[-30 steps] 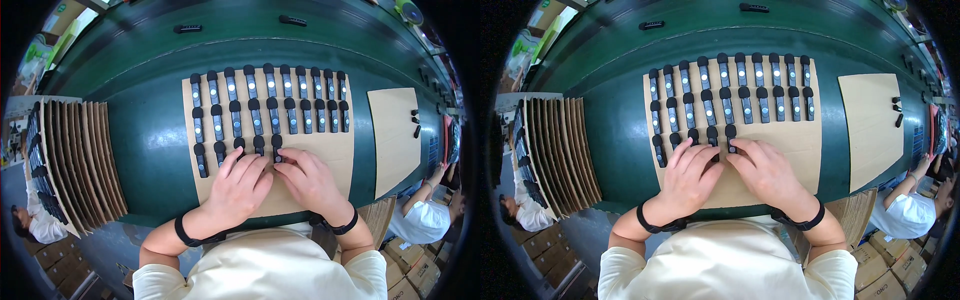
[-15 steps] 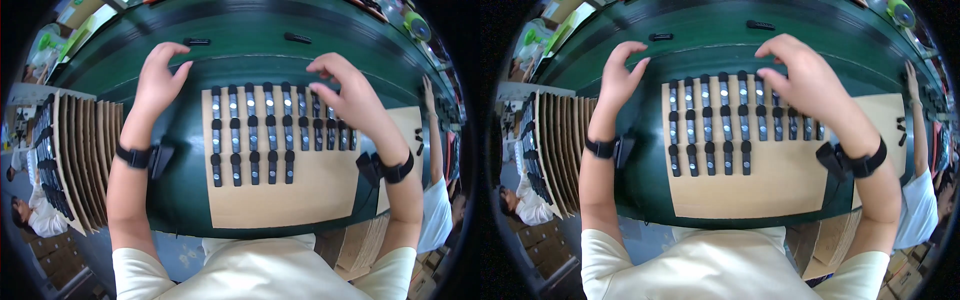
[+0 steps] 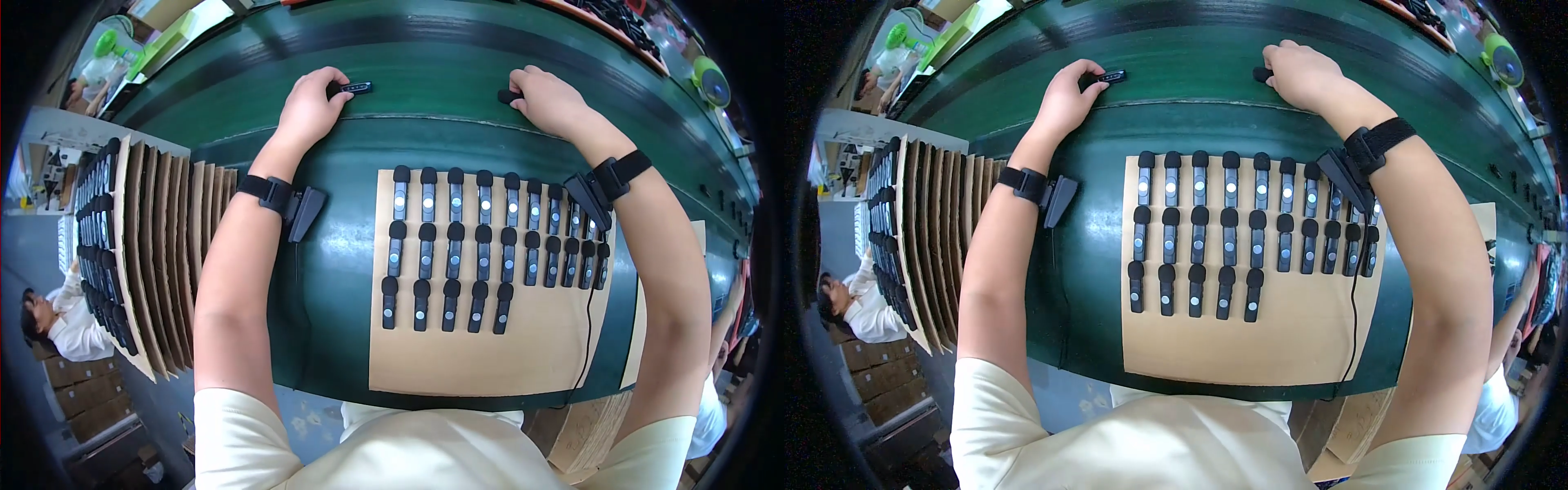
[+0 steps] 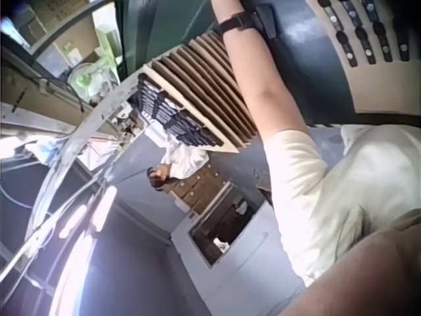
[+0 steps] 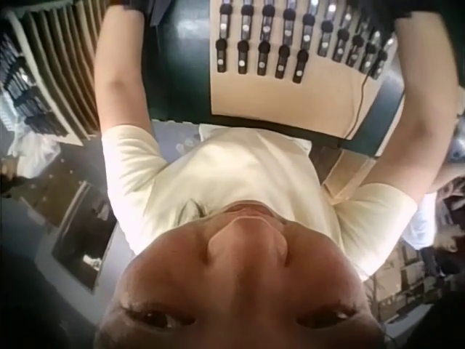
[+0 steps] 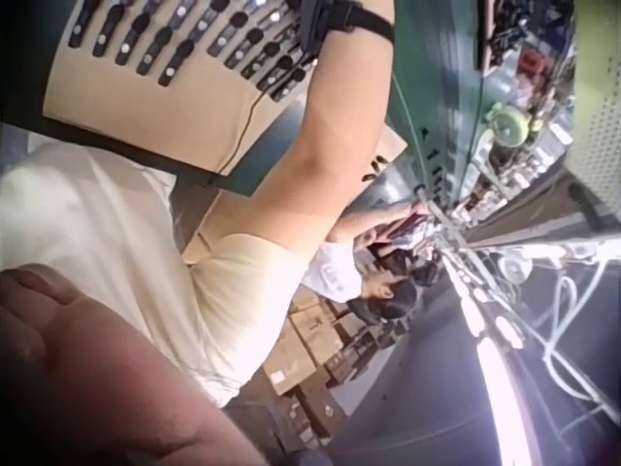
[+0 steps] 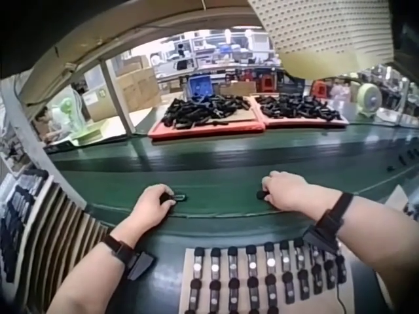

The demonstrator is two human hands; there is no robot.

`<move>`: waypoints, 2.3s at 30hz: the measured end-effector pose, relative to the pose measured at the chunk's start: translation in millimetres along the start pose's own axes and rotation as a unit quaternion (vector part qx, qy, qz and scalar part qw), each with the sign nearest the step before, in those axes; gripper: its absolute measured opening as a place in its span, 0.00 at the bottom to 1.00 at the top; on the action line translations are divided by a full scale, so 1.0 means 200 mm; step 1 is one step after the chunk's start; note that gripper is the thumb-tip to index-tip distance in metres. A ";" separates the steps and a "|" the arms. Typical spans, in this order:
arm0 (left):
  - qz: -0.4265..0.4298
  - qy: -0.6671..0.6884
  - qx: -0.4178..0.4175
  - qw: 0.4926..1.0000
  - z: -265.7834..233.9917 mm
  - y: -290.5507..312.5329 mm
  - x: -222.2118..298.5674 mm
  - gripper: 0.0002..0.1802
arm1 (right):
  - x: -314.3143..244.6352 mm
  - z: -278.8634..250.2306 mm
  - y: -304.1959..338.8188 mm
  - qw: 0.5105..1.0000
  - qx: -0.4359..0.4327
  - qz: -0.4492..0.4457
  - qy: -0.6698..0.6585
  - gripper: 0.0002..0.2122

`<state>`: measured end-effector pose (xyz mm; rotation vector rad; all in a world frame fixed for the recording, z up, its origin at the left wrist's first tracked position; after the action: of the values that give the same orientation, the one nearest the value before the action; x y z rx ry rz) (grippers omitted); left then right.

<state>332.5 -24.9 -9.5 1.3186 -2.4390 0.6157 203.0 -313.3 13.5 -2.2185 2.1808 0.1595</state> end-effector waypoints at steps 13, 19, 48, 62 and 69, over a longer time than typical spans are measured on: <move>0.036 0.367 -0.001 0.930 -0.25 0.78 0.66 0.13 | -0.47 -0.29 0.86 0.876 0.152 -0.075 -0.452 0.10; -0.005 0.524 -0.071 0.848 -0.21 1.06 0.83 0.17 | -0.53 -0.15 1.19 0.773 0.214 -0.019 -0.596 0.12; 0.118 0.473 -0.117 0.865 -0.14 1.15 0.89 0.16 | -0.55 -0.04 1.29 0.776 0.237 -0.135 -0.569 0.15; 0.111 0.473 -0.110 0.867 -0.15 1.16 0.90 0.17 | -0.57 -0.06 1.29 0.778 0.242 -0.142 -0.562 0.15; 0.146 0.388 -0.061 0.908 -0.18 1.15 0.95 0.19 | -0.57 -0.03 1.31 0.761 0.247 -0.160 -0.578 0.15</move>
<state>38.8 -30.2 55.1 0.4923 -1.9494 0.8428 -59.2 -205.5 43.0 -1.4409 0.9824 0.6398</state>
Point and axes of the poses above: each hand's wrist, its own y-axis away from the middle knuckle, its own z-axis out of the palm, x = y × z, the point moved 6 cm from there along -y, towards the middle knuckle, and after that the axes turned 6 degrees about -z, right-handed, at the moved point
